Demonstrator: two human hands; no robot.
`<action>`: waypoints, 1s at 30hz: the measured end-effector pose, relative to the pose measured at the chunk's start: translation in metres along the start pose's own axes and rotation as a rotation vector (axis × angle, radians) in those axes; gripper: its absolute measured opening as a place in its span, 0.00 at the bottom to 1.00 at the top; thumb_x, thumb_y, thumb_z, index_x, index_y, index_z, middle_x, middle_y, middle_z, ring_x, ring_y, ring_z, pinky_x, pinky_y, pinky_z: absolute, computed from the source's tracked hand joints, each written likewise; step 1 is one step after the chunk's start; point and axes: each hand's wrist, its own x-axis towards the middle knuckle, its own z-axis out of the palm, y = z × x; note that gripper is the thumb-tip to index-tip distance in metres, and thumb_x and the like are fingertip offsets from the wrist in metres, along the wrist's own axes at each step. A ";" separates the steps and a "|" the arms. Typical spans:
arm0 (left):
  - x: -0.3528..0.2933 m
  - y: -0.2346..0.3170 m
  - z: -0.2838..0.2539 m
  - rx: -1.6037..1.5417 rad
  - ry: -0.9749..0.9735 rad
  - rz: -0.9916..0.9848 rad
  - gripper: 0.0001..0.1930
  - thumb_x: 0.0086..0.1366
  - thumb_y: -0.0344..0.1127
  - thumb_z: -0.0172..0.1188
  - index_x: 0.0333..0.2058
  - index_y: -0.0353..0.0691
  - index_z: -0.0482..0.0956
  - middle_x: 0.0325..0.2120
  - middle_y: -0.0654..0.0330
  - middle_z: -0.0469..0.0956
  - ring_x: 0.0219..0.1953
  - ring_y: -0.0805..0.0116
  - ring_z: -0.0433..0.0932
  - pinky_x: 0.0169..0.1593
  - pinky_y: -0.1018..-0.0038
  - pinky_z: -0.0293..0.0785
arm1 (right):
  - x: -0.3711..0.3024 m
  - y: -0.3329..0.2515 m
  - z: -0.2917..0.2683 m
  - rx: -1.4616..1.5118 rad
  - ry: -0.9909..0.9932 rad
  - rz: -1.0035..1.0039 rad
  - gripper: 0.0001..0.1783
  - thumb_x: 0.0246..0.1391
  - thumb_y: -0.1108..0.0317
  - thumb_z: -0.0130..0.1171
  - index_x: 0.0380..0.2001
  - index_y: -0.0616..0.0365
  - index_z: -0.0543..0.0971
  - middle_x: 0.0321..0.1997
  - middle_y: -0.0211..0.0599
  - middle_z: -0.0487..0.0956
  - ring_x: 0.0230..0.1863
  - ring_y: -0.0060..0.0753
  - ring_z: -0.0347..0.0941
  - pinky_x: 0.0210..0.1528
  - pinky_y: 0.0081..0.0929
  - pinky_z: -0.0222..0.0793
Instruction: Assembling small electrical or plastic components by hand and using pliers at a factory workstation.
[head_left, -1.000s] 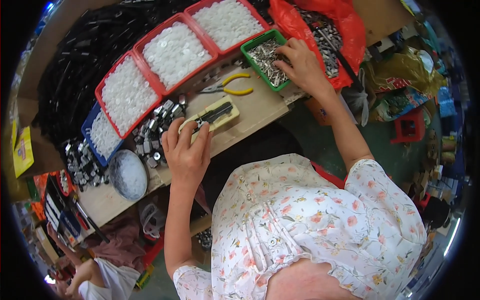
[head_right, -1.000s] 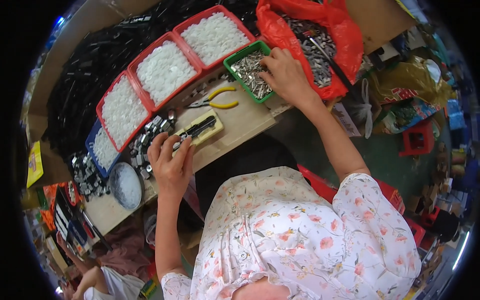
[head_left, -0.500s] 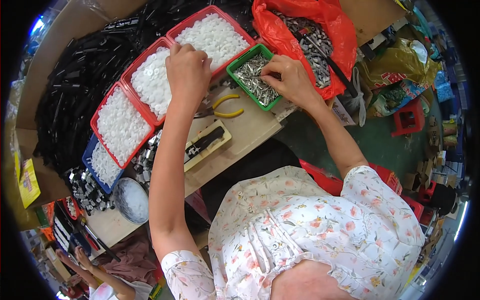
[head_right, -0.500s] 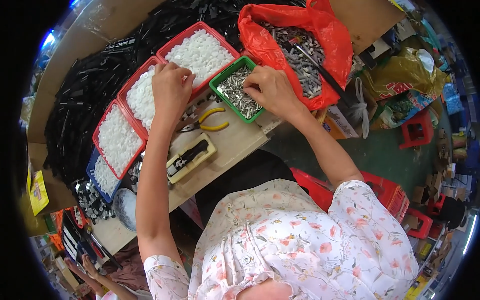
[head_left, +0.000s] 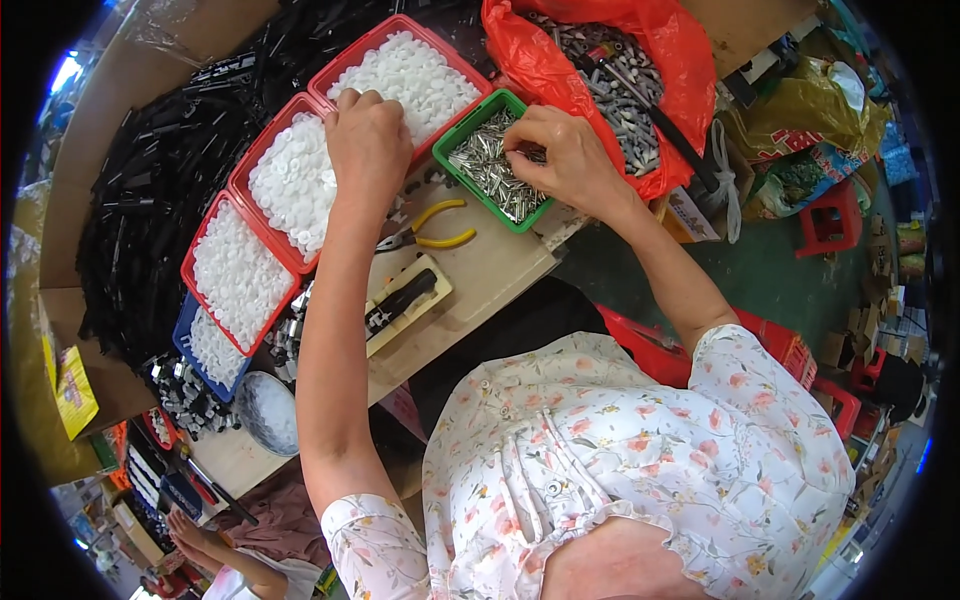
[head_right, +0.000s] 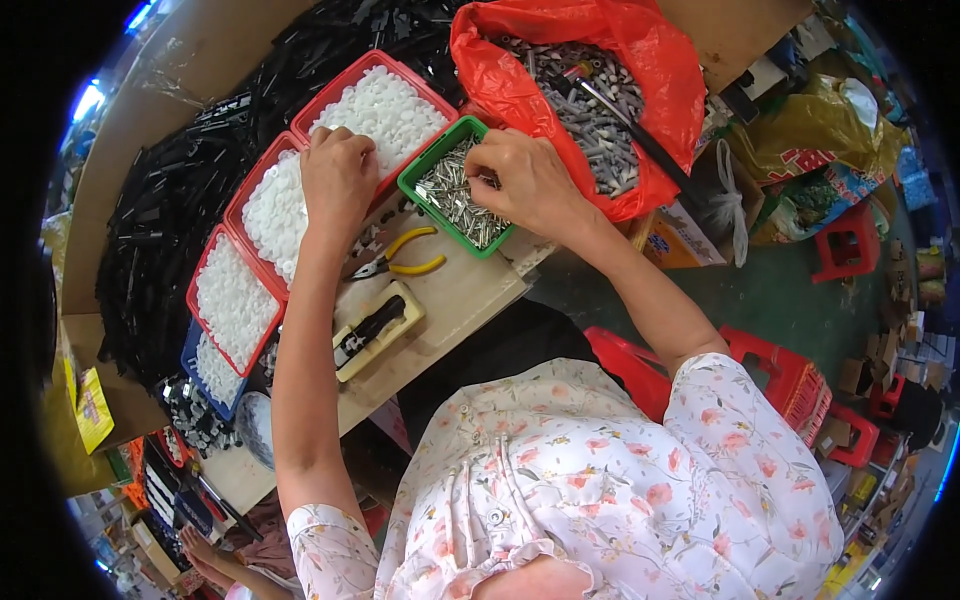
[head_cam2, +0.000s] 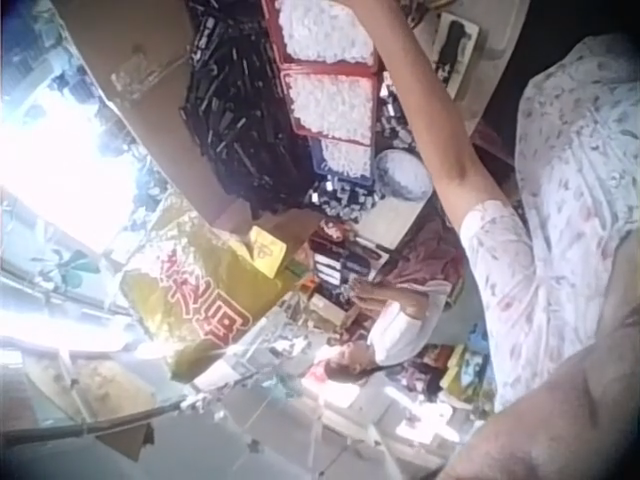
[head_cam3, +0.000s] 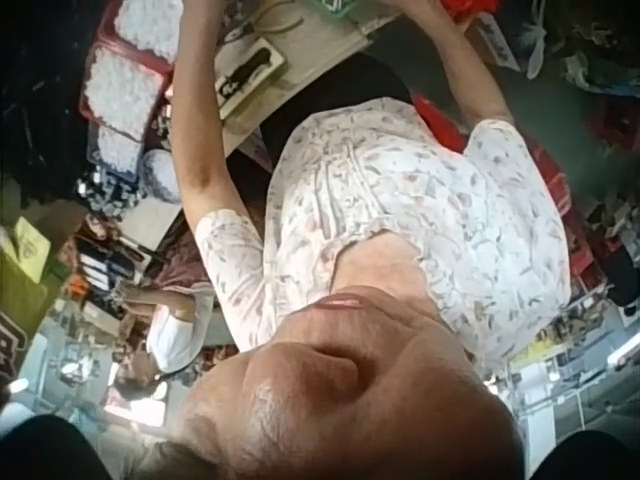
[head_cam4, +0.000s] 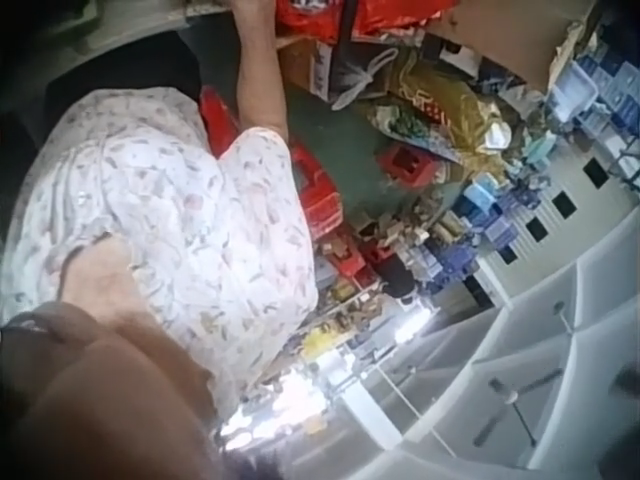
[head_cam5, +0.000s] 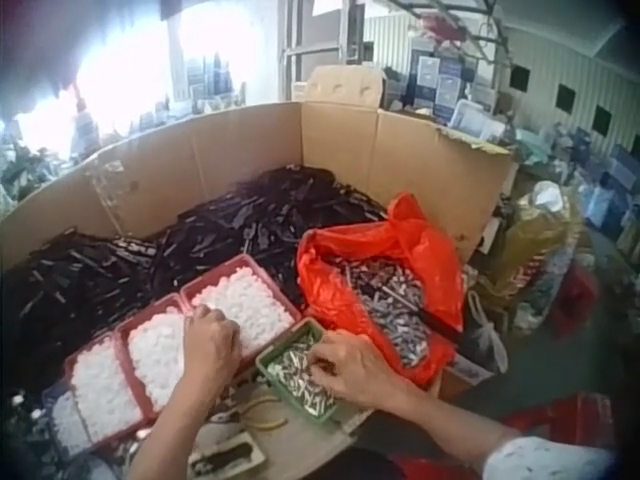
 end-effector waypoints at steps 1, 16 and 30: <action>-0.001 0.002 0.000 0.045 0.019 0.045 0.03 0.52 0.28 0.62 0.25 0.38 0.83 0.30 0.57 0.80 0.41 0.56 0.74 0.44 0.60 0.70 | 0.000 -0.002 -0.001 0.064 0.025 0.054 0.07 0.45 0.75 0.62 0.31 0.65 0.80 0.29 0.40 0.78 0.32 0.38 0.77 0.36 0.33 0.72; -0.121 0.018 -0.080 -1.141 0.227 -0.728 0.06 0.68 0.28 0.58 0.37 0.30 0.79 0.29 0.60 0.82 0.32 0.77 0.79 0.37 0.80 0.74 | 0.030 -0.117 0.044 0.746 -0.080 0.067 0.06 0.48 0.79 0.61 0.31 0.65 0.83 0.30 0.33 0.82 0.33 0.19 0.77 0.39 0.19 0.72; -0.185 0.023 -0.121 -1.388 0.386 -0.895 0.08 0.65 0.24 0.61 0.42 0.28 0.80 0.35 0.58 0.82 0.38 0.74 0.82 0.43 0.80 0.77 | 0.021 -0.161 0.093 0.614 0.027 -0.242 0.11 0.45 0.81 0.66 0.35 0.62 0.85 0.35 0.36 0.81 0.37 0.30 0.79 0.37 0.25 0.73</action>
